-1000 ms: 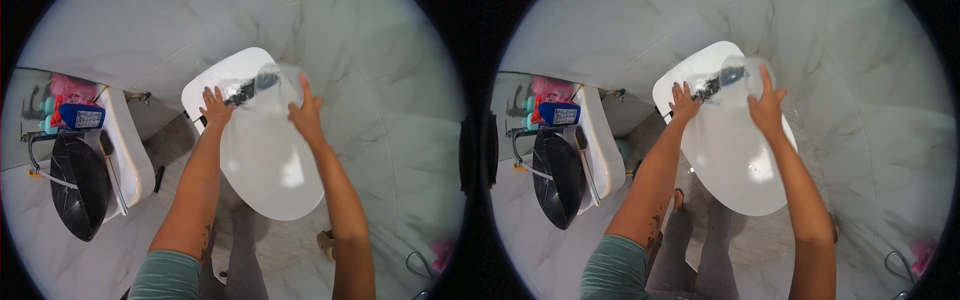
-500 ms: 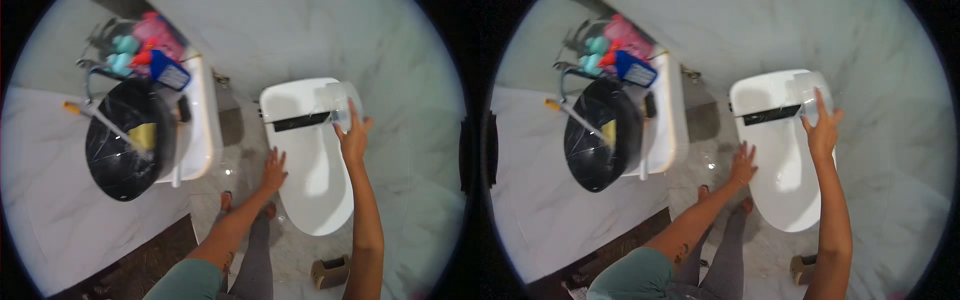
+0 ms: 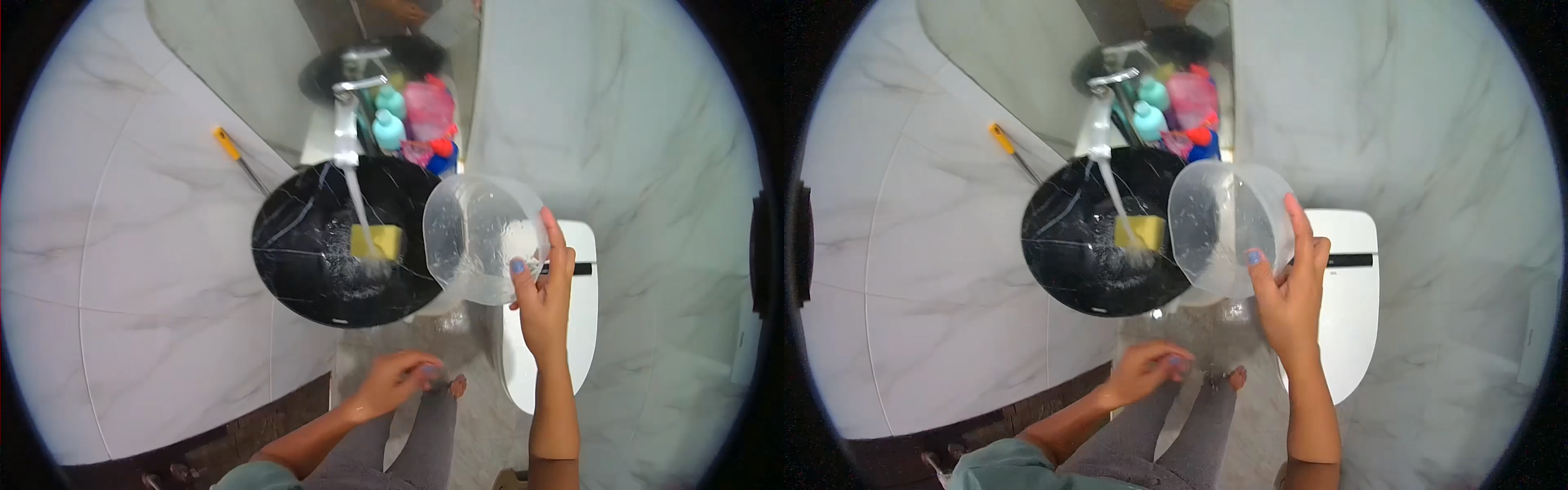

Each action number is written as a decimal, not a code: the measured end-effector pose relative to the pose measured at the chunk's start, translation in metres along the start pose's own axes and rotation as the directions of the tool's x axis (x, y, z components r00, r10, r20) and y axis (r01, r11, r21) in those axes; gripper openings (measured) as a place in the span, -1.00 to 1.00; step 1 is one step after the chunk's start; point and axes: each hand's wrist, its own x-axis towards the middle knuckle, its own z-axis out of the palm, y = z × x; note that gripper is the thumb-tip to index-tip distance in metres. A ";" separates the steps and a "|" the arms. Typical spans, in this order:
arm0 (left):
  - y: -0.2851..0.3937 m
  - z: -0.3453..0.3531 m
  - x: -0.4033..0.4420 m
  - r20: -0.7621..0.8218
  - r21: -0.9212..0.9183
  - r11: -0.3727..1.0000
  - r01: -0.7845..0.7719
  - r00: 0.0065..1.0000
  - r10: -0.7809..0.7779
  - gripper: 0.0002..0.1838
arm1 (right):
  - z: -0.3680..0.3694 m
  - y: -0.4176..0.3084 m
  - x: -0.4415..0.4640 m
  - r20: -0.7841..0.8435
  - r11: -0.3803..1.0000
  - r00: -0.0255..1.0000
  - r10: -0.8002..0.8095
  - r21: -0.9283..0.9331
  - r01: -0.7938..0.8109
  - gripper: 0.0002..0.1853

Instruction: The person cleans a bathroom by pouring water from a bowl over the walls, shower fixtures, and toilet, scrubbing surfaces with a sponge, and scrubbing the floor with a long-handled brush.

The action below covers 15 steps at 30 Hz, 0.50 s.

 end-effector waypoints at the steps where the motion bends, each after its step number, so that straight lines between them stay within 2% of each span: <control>1: 0.009 -0.025 -0.010 -0.172 -0.007 0.997 -0.083 0.982 0.080 -0.78 | 0.004 -0.017 0.002 0.039 0.973 0.998 -0.043 -0.224 0.050 -0.42; 2: 0.015 -0.048 -0.020 -0.337 -0.009 0.987 -0.162 0.930 0.149 -0.77 | 0.013 -0.030 0.002 0.034 0.971 0.997 -0.064 -0.231 0.070 -0.42; 3: 0.018 -0.073 -0.019 -0.428 0.078 0.971 -0.226 0.872 0.238 -0.76 | 0.024 -0.040 0.002 0.118 0.998 0.991 0.058 -0.005 -0.058 -0.41; 4: 0.019 -0.097 -0.013 -0.507 0.166 0.947 -0.275 0.800 0.322 -0.74 | 0.036 -0.047 0.002 0.229 0.957 0.960 0.160 0.203 -0.208 -0.41; 5: 0.020 -0.116 -0.009 -0.510 0.158 0.944 -0.290 0.795 0.330 -0.74 | 0.050 -0.050 0.003 0.335 0.937 0.911 0.239 0.167 -0.307 -0.40; 6: 0.021 -0.131 -0.004 -0.545 -0.094 0.972 -0.214 0.829 0.130 -0.71 | 0.069 -0.043 0.005 0.464 0.937 0.841 0.278 0.063 -0.345 -0.36; 7: 0.018 -0.145 0.001 -0.521 -0.346 0.930 -0.127 0.850 -0.078 -0.68 | 0.094 -0.024 0.005 0.556 0.920 0.784 0.277 0.082 -0.383 -0.33; 8: 0.008 -0.159 0.005 -0.517 -0.359 0.924 -0.134 0.852 -0.078 -0.68 | 0.119 -0.017 0.000 0.618 0.884 0.722 0.311 0.091 -0.459 -0.30; 9: -0.004 -0.177 0.011 -0.474 -0.130 0.991 0.007 0.878 -0.068 -0.64 | 0.136 -0.016 0.000 0.729 0.810 0.584 0.357 0.070 -0.582 -0.30; 10: -0.012 -0.194 0.014 -0.426 0.120 0.983 0.138 0.902 -0.074 -0.59 | 0.151 0.012 0.015 0.722 0.811 0.588 0.365 0.063 -0.581 -0.30; 11: -0.014 -0.209 0.013 -0.416 0.112 0.985 0.135 0.906 -0.077 -0.59 | 0.169 0.053 0.041 0.676 0.940 0.683 0.277 -0.043 -0.339 -0.31; 12: -0.017 -0.223 0.016 -0.434 0.167 0.959 0.228 0.891 -0.136 -0.57 | 0.179 0.075 0.059 0.643 0.984 0.748 0.164 -0.163 -0.075 -0.31; 13: -0.013 -0.232 0.021 -0.455 0.223 0.921 0.319 0.870 -0.191 -0.55 | 0.186 0.074 0.066 0.637 0.982 0.751 0.174 -0.172 -0.081 -0.31; 14: -0.010 -0.238 0.025 -0.443 0.219 0.921 0.322 0.874 -0.200 -0.55 | 0.198 0.075 0.066 0.549 0.825 0.814 -0.189 -0.362 0.435 -0.33; 15: 0.004 -0.243 0.024 -0.517 0.352 0.885 0.305 0.852 -0.088 -0.56 | 0.209 0.075 0.063 0.539 0.385 0.656 -0.528 -0.537 0.751 -0.35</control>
